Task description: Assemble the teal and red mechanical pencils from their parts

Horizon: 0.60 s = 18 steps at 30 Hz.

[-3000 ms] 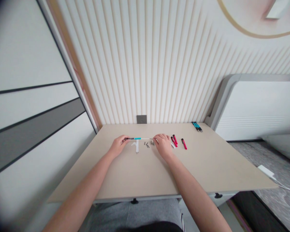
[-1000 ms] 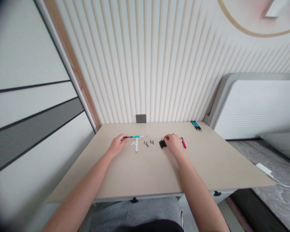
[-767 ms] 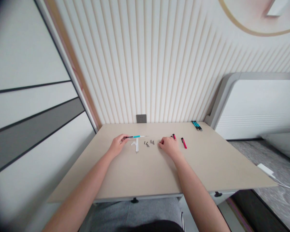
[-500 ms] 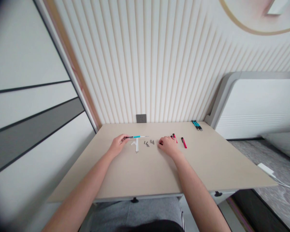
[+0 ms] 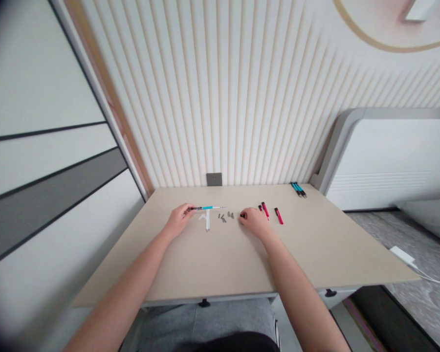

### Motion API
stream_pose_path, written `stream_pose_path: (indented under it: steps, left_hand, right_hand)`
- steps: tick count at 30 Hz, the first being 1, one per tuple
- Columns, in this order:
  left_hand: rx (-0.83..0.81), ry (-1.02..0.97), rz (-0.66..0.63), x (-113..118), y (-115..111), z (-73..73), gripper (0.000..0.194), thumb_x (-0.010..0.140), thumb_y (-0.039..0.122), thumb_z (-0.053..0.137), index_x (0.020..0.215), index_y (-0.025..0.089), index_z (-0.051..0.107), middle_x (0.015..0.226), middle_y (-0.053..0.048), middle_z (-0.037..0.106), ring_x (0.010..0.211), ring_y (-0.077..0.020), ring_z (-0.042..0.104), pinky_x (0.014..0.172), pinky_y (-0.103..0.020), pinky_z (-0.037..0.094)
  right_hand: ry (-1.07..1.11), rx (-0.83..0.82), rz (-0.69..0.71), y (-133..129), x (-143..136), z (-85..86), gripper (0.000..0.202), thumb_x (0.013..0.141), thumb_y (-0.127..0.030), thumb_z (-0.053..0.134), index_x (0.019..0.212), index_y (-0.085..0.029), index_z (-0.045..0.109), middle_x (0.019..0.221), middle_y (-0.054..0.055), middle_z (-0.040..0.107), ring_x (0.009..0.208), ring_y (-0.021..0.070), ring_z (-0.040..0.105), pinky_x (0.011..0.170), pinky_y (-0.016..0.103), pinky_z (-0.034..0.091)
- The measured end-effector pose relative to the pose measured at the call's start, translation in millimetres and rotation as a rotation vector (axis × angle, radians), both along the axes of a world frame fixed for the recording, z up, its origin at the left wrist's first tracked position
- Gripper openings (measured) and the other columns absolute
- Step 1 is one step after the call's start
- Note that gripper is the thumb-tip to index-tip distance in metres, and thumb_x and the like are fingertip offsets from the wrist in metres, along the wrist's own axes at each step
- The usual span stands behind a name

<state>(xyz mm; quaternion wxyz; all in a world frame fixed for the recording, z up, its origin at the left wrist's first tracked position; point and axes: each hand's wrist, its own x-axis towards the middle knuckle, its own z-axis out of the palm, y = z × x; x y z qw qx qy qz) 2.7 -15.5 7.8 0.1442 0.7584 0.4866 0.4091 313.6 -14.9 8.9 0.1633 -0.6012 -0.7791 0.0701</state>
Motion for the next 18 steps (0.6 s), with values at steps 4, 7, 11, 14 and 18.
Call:
stream_pose_path:
  steps: [4,7,11,14,18]
  left_hand:
    - [0.011,0.010,-0.020,-1.4,2.3,-3.0,0.020,0.088,0.032,0.051,0.095,0.018,0.063,0.089,-0.004,0.068,0.076,-0.0169,0.060,0.072,-0.028,0.046]
    - [0.028,0.029,-0.032,-2.7,5.1,-6.0,0.019,0.089,0.031,0.051,0.095,0.018,0.063,0.088,-0.004,0.067,0.076,-0.0164,0.059,0.071,-0.027,0.046]
    - [0.025,0.045,-0.036,-3.4,6.3,-7.3,0.017,0.088,0.030,0.052,0.095,0.018,0.064,0.087,-0.003,0.067,0.076,-0.0161,0.059,0.069,-0.026,0.045]
    - [0.023,0.036,-0.032,-3.3,5.3,-6.5,0.017,0.089,0.029,0.052,0.095,0.018,0.064,0.088,-0.003,0.067,0.073,-0.0156,0.059,0.068,-0.026,0.045]
    - [0.020,0.040,-0.030,-3.2,4.7,-6.1,0.016,0.088,0.027,0.052,0.096,0.019,0.064,0.089,-0.003,0.067,0.072,-0.0152,0.059,0.067,-0.026,0.045]
  right_hand:
    - [-0.004,0.029,0.019,-3.7,-2.9,2.6,0.022,0.079,-0.035,0.059,0.090,-0.021,0.072,0.089,0.007,0.069,0.080,0.0201,0.062,0.068,0.026,0.039]
    - [-0.003,-0.005,0.045,-4.9,-5.2,5.1,0.022,0.081,-0.032,0.057,0.093,-0.022,0.072,0.093,0.007,0.069,0.087,0.0194,0.061,0.076,0.026,0.039]
    - [-0.015,-0.041,0.084,-4.3,-6.1,6.8,0.022,0.082,-0.027,0.056,0.097,-0.023,0.071,0.094,0.005,0.069,0.093,0.0199,0.061,0.081,0.027,0.037]
    - [-0.022,-0.034,0.045,-4.0,-5.7,6.0,0.027,0.081,-0.027,0.057,0.105,-0.021,0.068,0.094,0.006,0.069,0.091,0.0207,0.061,0.079,0.028,0.038]
    - [-0.073,-0.014,0.051,-4.0,-5.3,3.1,0.018,0.081,-0.027,0.057,0.090,-0.020,0.070,0.090,0.008,0.070,0.087,0.0221,0.062,0.077,0.029,0.038]
